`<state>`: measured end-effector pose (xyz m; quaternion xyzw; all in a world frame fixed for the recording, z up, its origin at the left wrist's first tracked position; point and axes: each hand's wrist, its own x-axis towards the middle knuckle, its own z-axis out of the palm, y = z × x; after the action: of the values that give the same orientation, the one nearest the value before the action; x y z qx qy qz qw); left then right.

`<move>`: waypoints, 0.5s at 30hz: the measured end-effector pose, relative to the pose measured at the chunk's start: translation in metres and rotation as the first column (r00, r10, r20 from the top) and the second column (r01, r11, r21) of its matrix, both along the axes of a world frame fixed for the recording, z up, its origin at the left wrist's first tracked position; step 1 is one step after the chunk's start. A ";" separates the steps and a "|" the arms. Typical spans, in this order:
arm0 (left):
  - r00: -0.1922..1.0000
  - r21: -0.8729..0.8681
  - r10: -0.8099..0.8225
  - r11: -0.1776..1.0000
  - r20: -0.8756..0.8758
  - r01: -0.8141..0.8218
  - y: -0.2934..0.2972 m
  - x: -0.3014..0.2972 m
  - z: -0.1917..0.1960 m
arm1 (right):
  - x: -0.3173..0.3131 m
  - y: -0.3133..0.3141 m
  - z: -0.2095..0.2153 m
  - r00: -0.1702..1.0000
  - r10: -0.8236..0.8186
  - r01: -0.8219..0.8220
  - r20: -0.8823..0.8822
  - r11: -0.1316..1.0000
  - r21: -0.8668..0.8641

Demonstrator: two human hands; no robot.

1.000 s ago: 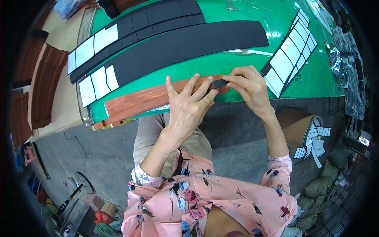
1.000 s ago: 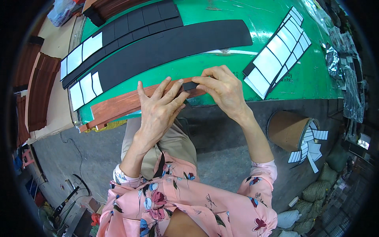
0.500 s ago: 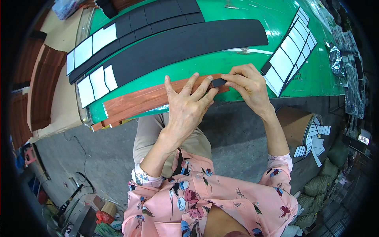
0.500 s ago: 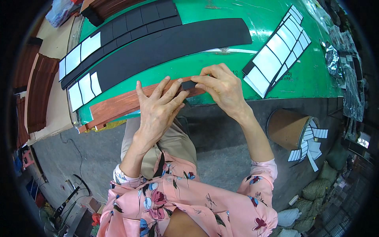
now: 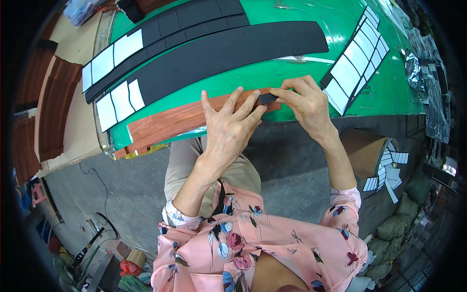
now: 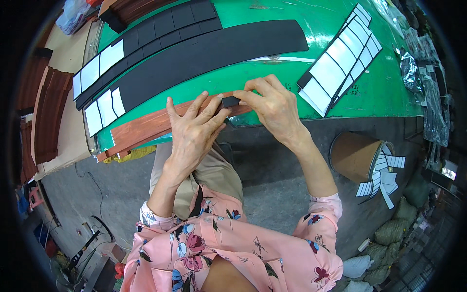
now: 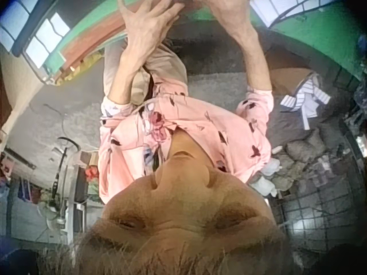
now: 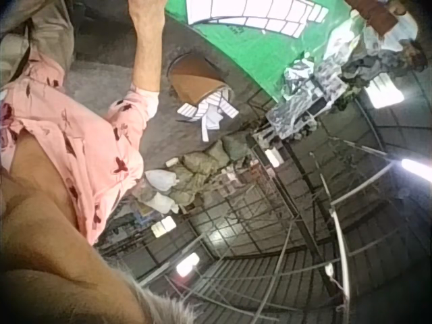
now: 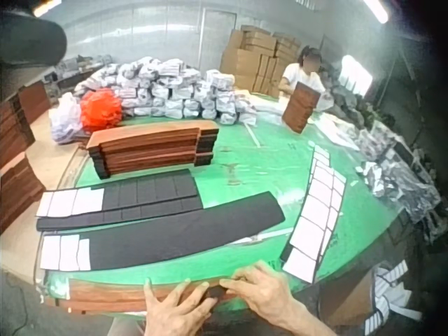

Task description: Applying black foam adhesive pads to wooden furniture components on a manufacturing assembly line.

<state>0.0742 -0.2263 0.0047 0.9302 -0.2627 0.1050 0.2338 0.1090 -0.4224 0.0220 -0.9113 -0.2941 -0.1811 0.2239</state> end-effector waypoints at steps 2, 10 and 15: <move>1.000 0.005 0.001 1.000 0.000 -0.001 0.001 0.000 -0.001 | -0.001 0.002 0.001 1.000 -0.004 0.004 0.022 1.000 -0.021; 1.000 0.012 0.009 1.000 0.003 -0.009 0.000 0.002 -0.001 | -0.007 0.012 0.014 0.990 -0.042 0.065 0.137 0.984 -0.165; 1.000 0.016 0.004 1.000 0.001 -0.004 0.000 0.001 -0.001 | -0.003 0.002 0.002 0.997 -0.014 0.020 0.073 0.997 -0.076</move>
<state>0.0753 -0.2265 0.0038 0.9326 -0.2616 0.1040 0.2258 0.1063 -0.4204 0.0242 -0.9146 -0.3011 -0.2043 0.1763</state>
